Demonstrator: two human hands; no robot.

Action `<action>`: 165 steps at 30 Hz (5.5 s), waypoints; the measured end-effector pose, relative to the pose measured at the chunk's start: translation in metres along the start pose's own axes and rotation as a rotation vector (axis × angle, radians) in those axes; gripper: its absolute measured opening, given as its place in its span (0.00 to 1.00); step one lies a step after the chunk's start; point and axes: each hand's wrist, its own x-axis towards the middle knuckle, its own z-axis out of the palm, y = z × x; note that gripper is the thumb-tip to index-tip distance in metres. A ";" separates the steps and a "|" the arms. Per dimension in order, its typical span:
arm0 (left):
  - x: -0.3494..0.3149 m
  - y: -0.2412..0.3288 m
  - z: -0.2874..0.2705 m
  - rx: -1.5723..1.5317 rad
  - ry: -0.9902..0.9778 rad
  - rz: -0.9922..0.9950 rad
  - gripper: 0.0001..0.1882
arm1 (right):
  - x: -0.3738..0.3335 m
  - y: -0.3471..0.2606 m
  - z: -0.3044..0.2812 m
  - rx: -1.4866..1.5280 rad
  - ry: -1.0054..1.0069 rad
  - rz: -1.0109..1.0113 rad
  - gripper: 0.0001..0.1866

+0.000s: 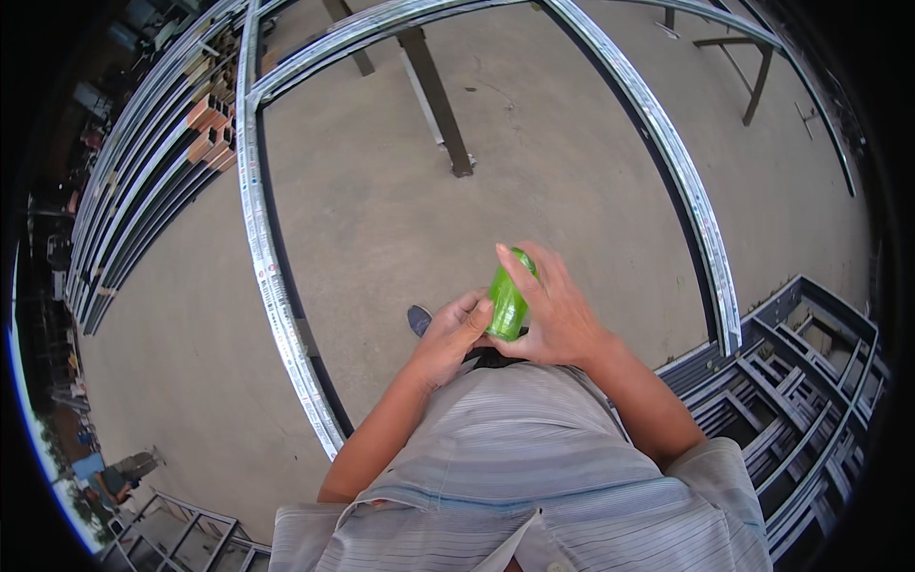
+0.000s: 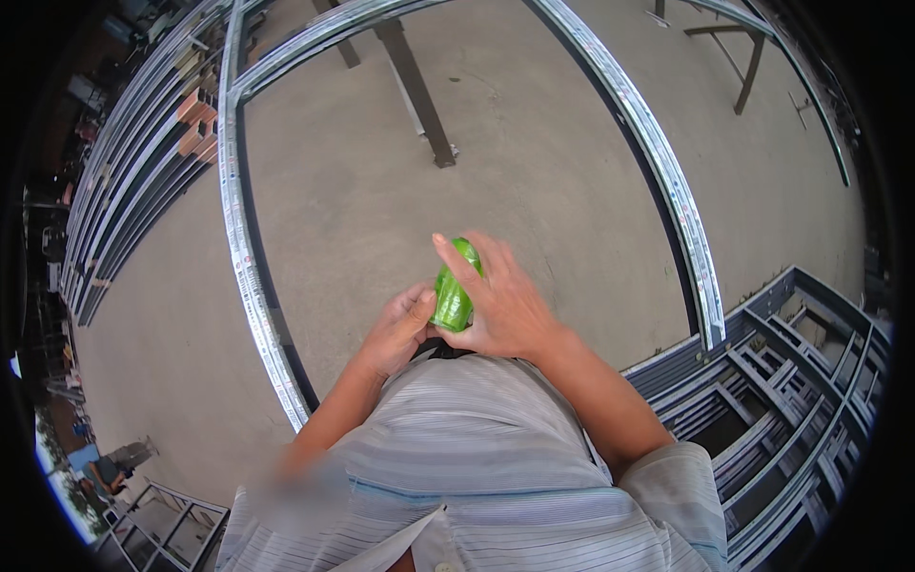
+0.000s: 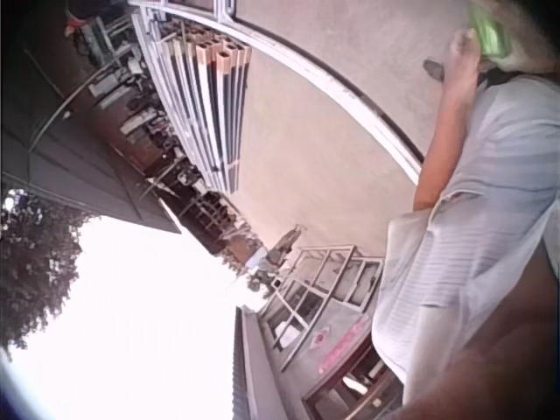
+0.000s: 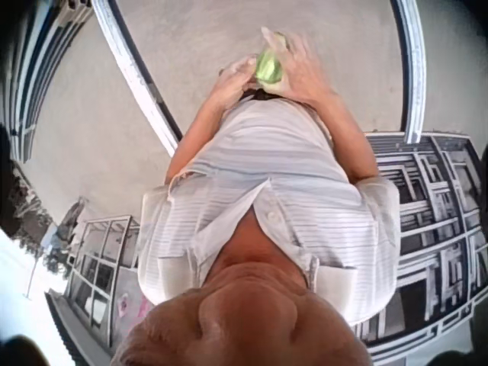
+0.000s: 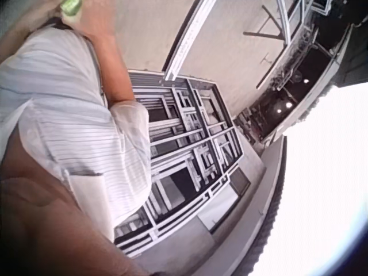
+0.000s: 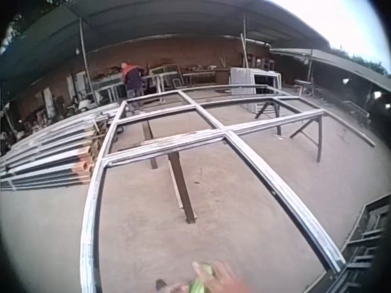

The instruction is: The person applies green tape to the edges of long metal frame profiles laid on a workbench. They repeatedly pull tape from a roll and press it along the frame edges, moving between sections of the frame.

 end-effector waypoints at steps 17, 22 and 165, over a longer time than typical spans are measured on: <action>0.107 0.015 0.120 0.768 -0.222 0.281 0.20 | -0.098 0.058 -0.070 -0.106 0.341 0.329 0.57; 0.152 0.010 0.145 0.980 -0.333 0.280 0.10 | -0.112 0.059 -0.081 -0.174 0.313 0.504 0.55; 0.473 -0.284 0.304 -0.157 0.610 0.162 0.42 | -0.097 0.571 -0.179 0.408 -1.004 -0.223 0.22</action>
